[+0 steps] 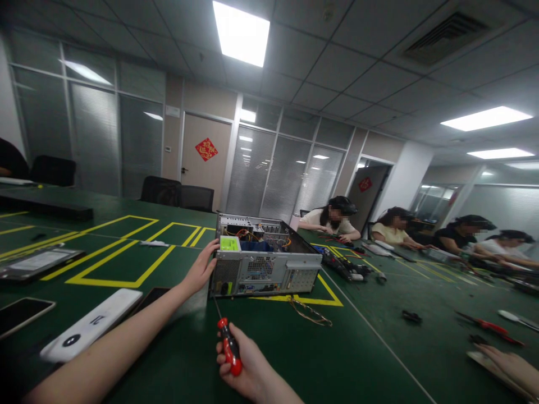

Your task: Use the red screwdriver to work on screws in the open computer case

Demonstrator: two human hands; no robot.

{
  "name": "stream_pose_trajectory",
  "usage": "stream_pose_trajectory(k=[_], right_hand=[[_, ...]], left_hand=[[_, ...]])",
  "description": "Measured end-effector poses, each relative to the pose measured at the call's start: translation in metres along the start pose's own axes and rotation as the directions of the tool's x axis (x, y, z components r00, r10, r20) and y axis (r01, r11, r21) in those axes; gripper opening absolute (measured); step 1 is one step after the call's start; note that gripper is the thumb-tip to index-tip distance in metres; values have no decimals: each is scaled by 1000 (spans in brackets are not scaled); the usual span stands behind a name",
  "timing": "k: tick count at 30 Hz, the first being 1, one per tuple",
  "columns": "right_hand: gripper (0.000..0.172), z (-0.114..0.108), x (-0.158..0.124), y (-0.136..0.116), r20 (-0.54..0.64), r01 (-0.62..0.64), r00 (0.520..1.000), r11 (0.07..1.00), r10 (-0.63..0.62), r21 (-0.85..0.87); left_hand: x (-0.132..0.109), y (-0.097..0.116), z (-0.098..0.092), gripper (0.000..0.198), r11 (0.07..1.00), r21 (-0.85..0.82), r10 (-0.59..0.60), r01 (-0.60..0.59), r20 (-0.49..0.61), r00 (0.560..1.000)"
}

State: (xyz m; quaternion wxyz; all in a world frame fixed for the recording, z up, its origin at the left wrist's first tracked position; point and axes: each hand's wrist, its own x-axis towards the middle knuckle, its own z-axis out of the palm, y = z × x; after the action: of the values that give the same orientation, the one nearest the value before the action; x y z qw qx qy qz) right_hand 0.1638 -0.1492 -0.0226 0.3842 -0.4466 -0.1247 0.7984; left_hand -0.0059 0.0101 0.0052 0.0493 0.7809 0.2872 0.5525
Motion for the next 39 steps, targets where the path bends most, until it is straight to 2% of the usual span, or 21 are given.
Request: stream_pose_trajectory(k=[4, 14, 20, 22, 28, 33, 39], right_hand=[[26, 1, -1, 0, -20, -1, 1000, 998, 0, -56], [39, 4, -2, -1, 19, -9, 1000, 1000, 10, -18], [20, 2, -1, -1, -11, 16, 1000, 1000, -16, -4], [18, 3, -2, 0, -18, 17, 1000, 1000, -17, -8], [37, 7, -3, 1, 1, 12, 1000, 1000, -12, -11], [42, 3, -2, -1, 6, -9, 1000, 1000, 9, -22], [24, 1, 1, -1, -5, 6, 1000, 999, -6, -53]], left_hand=[[0, 0, -1, 36, 1000, 0, -2, 2, 6, 1000], [0, 0, 0, 36, 1000, 1, -6, 6, 5, 1000], [0, 0, 0, 36, 1000, 11, -3, 3, 6, 1000], [0, -1, 0, 36, 1000, 11, -5, 5, 6, 1000], [-1, -1, 1, 36, 1000, 23, -8, 8, 2, 1000], [0, 0, 0, 37, 1000, 11, -10, 10, 3, 1000], [0, 2, -1, 36, 1000, 5, -17, 16, 14, 1000]])
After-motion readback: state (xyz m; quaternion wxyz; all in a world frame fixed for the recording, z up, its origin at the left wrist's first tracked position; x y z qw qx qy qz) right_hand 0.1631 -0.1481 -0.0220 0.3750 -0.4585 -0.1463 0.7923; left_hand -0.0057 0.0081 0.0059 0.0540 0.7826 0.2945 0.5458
